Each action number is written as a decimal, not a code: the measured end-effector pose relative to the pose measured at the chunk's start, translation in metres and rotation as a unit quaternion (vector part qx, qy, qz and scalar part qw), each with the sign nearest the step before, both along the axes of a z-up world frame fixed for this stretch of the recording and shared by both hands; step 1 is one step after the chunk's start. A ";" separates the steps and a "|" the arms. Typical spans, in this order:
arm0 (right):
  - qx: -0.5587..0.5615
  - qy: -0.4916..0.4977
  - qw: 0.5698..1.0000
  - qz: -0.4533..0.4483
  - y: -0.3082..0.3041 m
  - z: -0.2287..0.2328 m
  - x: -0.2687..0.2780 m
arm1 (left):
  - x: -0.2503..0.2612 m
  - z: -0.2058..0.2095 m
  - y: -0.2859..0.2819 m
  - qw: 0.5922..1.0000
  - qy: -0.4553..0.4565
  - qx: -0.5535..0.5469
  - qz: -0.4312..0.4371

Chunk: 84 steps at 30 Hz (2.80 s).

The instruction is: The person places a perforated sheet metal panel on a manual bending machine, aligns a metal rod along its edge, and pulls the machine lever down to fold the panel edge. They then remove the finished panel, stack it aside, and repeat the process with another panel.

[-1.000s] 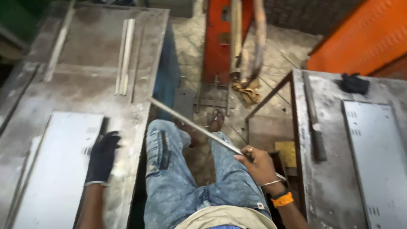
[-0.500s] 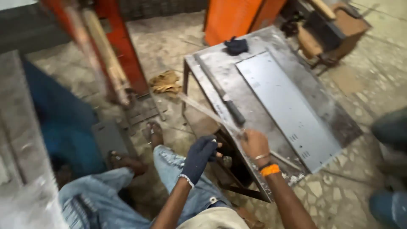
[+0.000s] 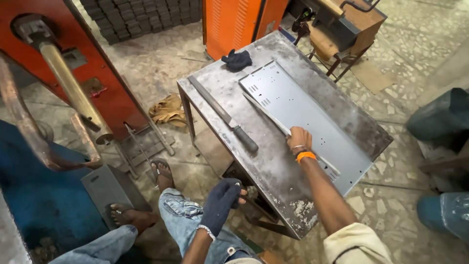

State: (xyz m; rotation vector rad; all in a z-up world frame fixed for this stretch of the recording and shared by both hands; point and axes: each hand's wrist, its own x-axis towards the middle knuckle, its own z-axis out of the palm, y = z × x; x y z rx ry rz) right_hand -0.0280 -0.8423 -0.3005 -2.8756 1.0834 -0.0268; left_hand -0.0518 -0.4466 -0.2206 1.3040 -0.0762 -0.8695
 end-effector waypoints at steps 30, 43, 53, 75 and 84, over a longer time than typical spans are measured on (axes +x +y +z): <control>-0.047 -0.210 0.774 0.595 0.247 0.304 -0.186 | -0.034 0.093 0.039 0.930 0.138 -0.326 0.102; -0.038 -0.168 0.610 0.774 0.336 0.319 -0.095 | -0.029 0.066 0.079 0.914 0.061 -0.361 0.172; -0.036 -0.130 0.568 0.812 0.360 0.316 -0.040 | -0.014 -0.065 0.131 0.903 0.006 -0.379 0.200; 0.034 -0.177 0.661 0.728 0.349 0.301 0.028 | 0.010 0.092 0.164 0.900 -0.089 -0.384 0.187; 0.113 -0.197 0.858 0.461 0.063 0.276 0.020 | 0.035 0.028 0.197 0.821 -0.388 0.091 0.409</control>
